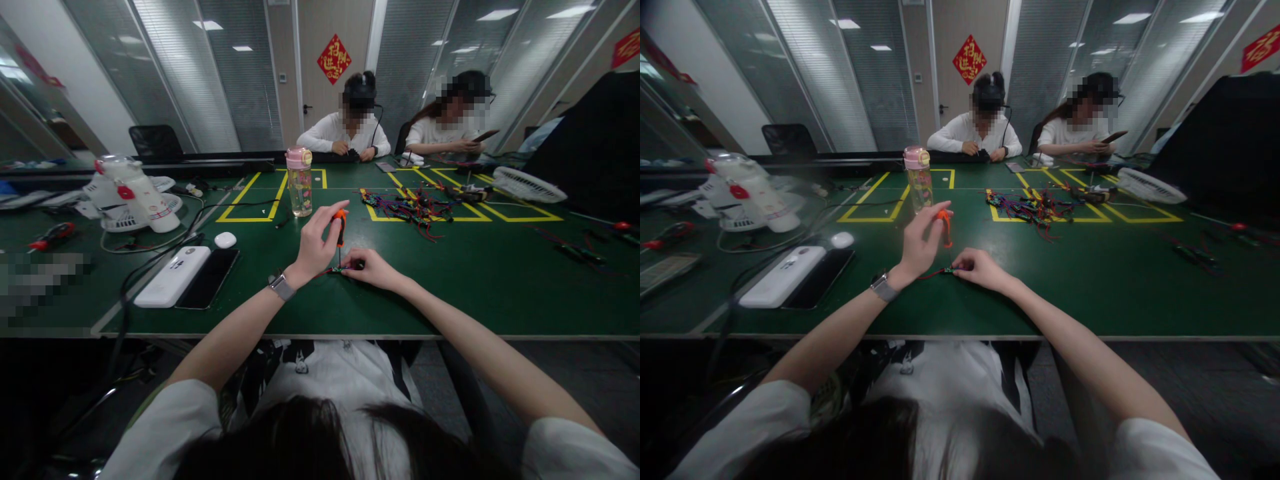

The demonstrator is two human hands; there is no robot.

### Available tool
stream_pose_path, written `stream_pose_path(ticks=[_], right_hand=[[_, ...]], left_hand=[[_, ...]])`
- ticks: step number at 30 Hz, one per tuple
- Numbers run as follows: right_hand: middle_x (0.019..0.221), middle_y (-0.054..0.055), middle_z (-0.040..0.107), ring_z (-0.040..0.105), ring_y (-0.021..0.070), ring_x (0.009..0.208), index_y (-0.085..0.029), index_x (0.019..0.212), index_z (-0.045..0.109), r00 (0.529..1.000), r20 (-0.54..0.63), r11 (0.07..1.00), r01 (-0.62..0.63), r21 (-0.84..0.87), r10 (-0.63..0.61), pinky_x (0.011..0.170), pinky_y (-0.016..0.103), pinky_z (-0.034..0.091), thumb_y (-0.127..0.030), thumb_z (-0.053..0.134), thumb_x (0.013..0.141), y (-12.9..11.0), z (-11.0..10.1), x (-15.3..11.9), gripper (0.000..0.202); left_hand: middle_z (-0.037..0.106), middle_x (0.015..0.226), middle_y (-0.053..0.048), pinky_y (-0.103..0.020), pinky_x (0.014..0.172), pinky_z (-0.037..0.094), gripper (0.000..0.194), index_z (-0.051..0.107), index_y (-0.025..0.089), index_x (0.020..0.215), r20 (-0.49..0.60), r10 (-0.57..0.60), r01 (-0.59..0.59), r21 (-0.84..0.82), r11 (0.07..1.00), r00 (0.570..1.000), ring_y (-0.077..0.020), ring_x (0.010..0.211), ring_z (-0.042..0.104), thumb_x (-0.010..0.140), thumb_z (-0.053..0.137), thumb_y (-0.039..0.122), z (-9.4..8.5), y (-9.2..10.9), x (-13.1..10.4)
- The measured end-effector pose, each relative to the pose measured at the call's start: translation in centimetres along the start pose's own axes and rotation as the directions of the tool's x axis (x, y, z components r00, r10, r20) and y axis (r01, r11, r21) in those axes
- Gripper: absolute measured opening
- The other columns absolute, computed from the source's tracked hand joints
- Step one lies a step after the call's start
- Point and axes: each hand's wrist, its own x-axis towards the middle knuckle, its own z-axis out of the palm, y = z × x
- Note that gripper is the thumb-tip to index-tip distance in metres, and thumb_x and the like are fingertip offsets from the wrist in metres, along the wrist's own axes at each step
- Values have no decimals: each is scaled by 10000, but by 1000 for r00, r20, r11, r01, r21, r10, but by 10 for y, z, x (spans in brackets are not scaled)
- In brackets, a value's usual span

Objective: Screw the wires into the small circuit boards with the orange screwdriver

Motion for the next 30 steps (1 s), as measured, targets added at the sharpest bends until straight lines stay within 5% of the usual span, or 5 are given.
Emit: stream_pose_path(ticks=[9,18,30], right_hand=[[744,25,600,543,129,648,-149,828,700,1000,9,1000,-7,-14,7,600,253,440,-236,664,761,1,-1,1,115],[744,25,594,542,123,636,-136,824,701,1000,9,1000,-5,-9,5,593,251,432,-227,665,759,0,-1,0,117],[734,20,597,542,130,644,-151,816,694,1000,4,1000,-6,3,6,603,258,438,-239,669,761,0,0,0,106]], left_hand=[[573,893,-23,-291,782,476,135,623,209,994,-64,-17,21,72,997,998,-144,838,557,910,557,292,-2,-1,3],[629,1064,-65,-324,896,464,317,504,200,1257,27,-40,40,-7,999,999,-160,984,586,991,342,260,0,-1,-1],[607,898,-24,-302,777,468,199,600,217,1083,-28,14,-12,70,997,1000,-148,812,561,903,567,297,0,-1,2]])
